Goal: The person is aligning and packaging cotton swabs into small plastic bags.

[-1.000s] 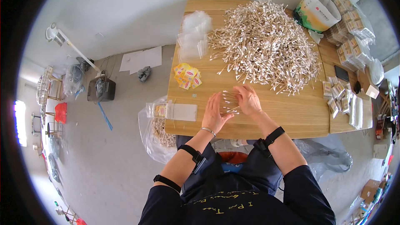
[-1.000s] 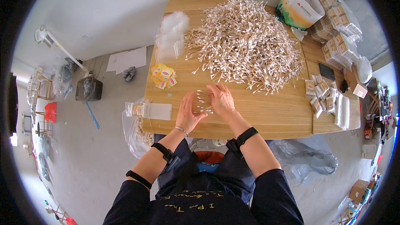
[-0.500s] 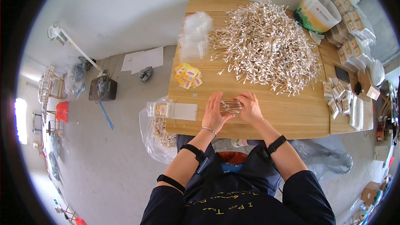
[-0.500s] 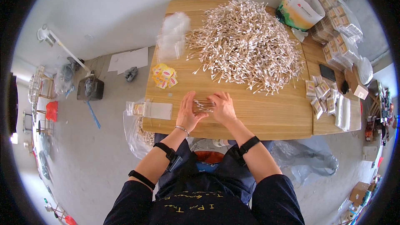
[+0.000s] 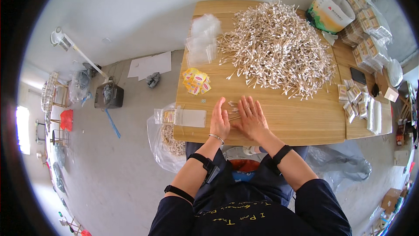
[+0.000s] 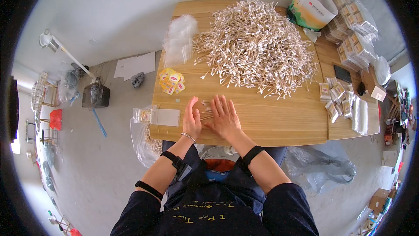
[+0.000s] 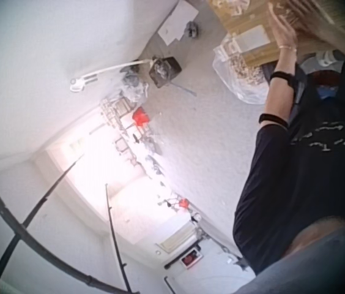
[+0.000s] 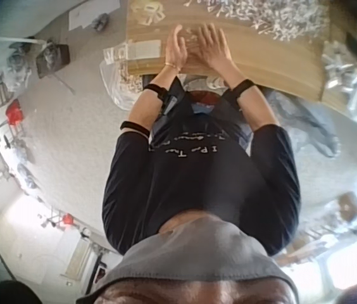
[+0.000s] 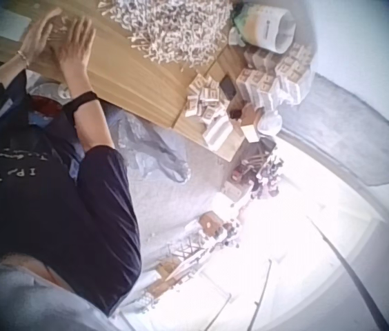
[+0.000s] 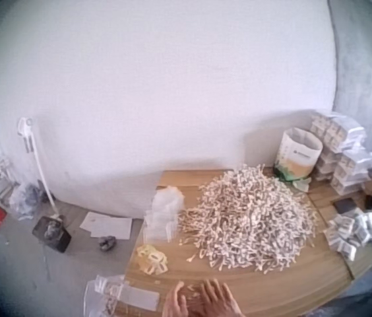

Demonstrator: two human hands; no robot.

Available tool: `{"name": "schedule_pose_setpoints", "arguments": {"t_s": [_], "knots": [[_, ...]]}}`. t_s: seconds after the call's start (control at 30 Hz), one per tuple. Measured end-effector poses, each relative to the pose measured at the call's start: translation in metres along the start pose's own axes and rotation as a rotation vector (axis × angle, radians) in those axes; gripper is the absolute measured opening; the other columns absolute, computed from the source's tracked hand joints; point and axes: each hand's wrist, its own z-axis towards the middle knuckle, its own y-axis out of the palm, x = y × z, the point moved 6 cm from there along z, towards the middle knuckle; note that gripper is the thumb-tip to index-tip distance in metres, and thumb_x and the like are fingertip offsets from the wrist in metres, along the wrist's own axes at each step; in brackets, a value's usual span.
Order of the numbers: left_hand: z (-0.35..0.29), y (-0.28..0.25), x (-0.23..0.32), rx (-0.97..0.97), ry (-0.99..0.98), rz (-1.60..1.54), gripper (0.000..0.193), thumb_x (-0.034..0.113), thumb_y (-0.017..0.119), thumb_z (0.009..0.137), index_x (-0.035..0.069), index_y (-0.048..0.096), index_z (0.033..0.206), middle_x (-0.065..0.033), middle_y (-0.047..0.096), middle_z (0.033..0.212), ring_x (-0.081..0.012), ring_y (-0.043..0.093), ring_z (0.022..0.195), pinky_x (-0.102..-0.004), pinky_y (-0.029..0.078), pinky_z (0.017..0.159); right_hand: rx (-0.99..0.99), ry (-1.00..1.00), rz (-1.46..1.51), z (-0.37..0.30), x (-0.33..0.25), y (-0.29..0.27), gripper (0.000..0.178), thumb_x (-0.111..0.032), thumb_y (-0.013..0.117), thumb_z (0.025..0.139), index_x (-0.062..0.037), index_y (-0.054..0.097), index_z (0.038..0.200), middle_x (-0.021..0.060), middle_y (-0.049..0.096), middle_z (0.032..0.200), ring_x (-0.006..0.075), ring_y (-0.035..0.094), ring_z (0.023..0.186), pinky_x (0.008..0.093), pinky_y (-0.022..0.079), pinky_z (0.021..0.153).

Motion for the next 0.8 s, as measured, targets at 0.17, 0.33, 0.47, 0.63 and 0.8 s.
{"name": "schedule_pose_setpoints", "arguments": {"t_s": [0.17, 0.33, 0.47, 0.63, 0.8], "knots": [[-0.001, -0.001, 0.002, 0.020, 0.010, 0.030, 0.039, 0.012, 0.038, 0.096, -0.001, 0.038, 0.134, -0.0198, 0.050, 0.130, -0.0344, 0.048, 0.122, -0.0406, 0.037, 0.103, -0.033, -0.022, 0.062, -0.026, -0.013, -0.001, 0.085, -0.057, 0.046, 0.087, 0.0020, 0.025, 0.143, 0.0176, 0.019, 0.152, 0.0321, 0.010, 0.143, 0.0453, 0.006, 0.116], [-0.001, -0.001, 0.001, 0.024, 0.012, 0.031, 0.039, 0.013, 0.038, 0.097, 0.000, 0.038, 0.134, -0.0197, 0.051, 0.129, -0.0337, 0.048, 0.121, -0.0408, 0.037, 0.102, -0.016, -0.016, 0.022, -0.020, -0.010, -0.001, 0.084, -0.057, 0.047, 0.086, -0.0003, 0.025, 0.144, 0.0190, 0.021, 0.151, 0.0314, 0.011, 0.143, 0.0472, 0.005, 0.115], [0.000, -0.003, -0.001, 0.035, 0.002, 0.011, 0.041, 0.010, 0.043, 0.093, 0.000, 0.038, 0.133, -0.0198, 0.051, 0.129, -0.0335, 0.048, 0.121, -0.0403, 0.037, 0.103, 0.095, 0.102, 0.214, -0.018, 0.012, -0.009, 0.073, -0.039, 0.054, 0.089, 0.0011, 0.025, 0.143, 0.0207, 0.021, 0.150, 0.0341, 0.012, 0.142, 0.0457, 0.008, 0.115], [0.000, -0.001, 0.004, -0.044, -0.008, -0.031, 0.062, 0.009, 0.057, 0.081, 0.001, 0.033, 0.137, -0.0198, 0.044, 0.135, -0.0361, 0.041, 0.127, -0.0424, 0.033, 0.107, 0.312, 0.236, 0.521, -0.038, 0.057, -0.011, 0.062, 0.002, 0.047, 0.081, 0.0016, 0.028, 0.140, 0.0238, 0.026, 0.147, 0.0382, 0.027, 0.136, 0.0448, 0.024, 0.112], [0.001, 0.010, 0.031, -0.283, 0.129, 0.203, 0.087, 0.022, 0.075, 0.065, 0.005, 0.031, 0.139, -0.0220, 0.031, 0.143, -0.0392, 0.029, 0.133, -0.0462, 0.030, 0.108, 0.539, 0.241, 0.797, -0.042, 0.059, -0.017, 0.063, 0.011, 0.044, 0.074, 0.0011, 0.033, 0.135, 0.0227, 0.033, 0.141, 0.0410, 0.032, 0.131, 0.0455, 0.030, 0.108]]}}
